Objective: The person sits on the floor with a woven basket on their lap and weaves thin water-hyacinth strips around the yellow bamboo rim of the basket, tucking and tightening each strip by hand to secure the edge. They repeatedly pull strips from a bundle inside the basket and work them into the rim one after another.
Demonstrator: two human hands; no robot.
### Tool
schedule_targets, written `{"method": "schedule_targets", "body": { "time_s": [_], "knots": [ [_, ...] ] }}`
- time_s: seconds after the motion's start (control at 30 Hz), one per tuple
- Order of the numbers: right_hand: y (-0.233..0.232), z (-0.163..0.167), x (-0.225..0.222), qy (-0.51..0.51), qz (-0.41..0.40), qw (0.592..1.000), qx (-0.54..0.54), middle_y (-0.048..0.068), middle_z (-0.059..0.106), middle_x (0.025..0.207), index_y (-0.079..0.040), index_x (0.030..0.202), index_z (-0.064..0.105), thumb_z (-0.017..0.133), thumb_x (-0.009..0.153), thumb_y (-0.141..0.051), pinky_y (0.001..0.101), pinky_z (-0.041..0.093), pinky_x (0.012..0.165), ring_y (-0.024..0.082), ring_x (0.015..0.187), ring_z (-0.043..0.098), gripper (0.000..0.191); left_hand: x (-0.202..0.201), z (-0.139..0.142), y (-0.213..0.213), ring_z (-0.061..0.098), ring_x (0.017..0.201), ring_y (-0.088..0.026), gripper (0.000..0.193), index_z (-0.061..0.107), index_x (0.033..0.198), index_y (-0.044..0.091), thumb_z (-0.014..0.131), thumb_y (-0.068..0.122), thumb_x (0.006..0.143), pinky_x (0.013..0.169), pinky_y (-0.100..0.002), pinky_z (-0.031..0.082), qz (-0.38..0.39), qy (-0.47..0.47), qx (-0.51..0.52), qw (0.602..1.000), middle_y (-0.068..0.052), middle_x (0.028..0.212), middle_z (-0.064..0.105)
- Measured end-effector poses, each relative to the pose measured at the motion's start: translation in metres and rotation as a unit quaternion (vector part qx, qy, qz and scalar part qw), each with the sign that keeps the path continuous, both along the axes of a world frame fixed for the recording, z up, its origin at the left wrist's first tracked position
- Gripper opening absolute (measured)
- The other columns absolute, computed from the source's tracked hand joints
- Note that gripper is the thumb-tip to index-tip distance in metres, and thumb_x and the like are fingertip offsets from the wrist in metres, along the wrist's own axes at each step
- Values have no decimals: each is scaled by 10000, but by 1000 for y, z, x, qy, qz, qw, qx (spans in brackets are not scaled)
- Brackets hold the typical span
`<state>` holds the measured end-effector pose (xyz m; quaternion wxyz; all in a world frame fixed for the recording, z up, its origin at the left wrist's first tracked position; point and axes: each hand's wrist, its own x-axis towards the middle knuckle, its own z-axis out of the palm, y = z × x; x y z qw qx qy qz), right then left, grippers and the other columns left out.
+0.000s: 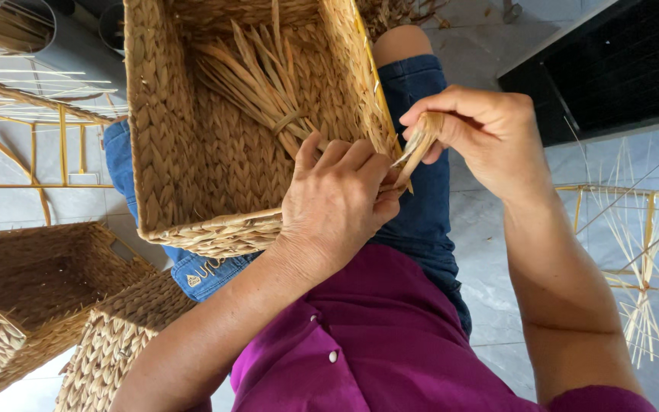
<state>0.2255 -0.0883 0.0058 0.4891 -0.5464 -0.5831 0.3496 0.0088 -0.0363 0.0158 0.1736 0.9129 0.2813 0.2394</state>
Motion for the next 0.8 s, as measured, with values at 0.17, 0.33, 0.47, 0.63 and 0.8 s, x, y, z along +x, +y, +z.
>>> {"method": "schedule_targets", "body": {
  "time_s": [0.17, 0.33, 0.47, 0.63, 0.8],
  "knots": [
    [9, -4, 5, -48, 14, 995, -87, 55, 748, 893, -16, 1130, 755, 630, 1052, -15, 198, 539, 613, 73, 694, 670, 147, -3, -4, -3, 643, 914, -253, 228, 601, 910, 125, 785, 212, 807, 1076, -520, 449, 5, -16, 18, 1000, -47, 893, 576],
    [24, 1, 1, -95, 73, 984, -132, 14, 758, 871, -55, 1128, 760, 582, 977, 47, 194, 532, 591, 49, 672, 671, 255, -2, -6, -5, 640, 929, -266, 288, 536, 955, 108, 775, 179, 812, 1103, -508, 453, 12, -32, 10, 999, -59, 905, 562],
    [36, 6, 0, -148, 110, 972, -144, 19, 764, 833, -72, 1122, 772, 589, 938, 53, 212, 541, 571, 65, 645, 672, 287, -5, -5, -5, 639, 947, -266, 285, 539, 997, 99, 776, 164, 851, 1114, -498, 465, 6, -48, 5, 999, -63, 922, 558],
    [42, 6, -3, -251, 151, 942, -166, 62, 775, 792, -110, 1094, 785, 701, 915, -31, 256, 564, 584, 113, 649, 733, 213, -9, 1, -3, 641, 954, -289, 330, 578, 1031, 74, 788, 179, 798, 1075, -498, 475, -17, -70, -20, 997, -92, 960, 576],
    [35, 6, -2, -222, 173, 947, -152, 67, 795, 871, -113, 1166, 760, 677, 860, 20, 267, 599, 663, 135, 732, 772, 344, -9, 6, -1, 639, 925, -313, 202, 651, 941, 74, 795, 207, 893, 900, -452, 521, -21, -80, -90, 992, -95, 934, 595]
  ]
}}
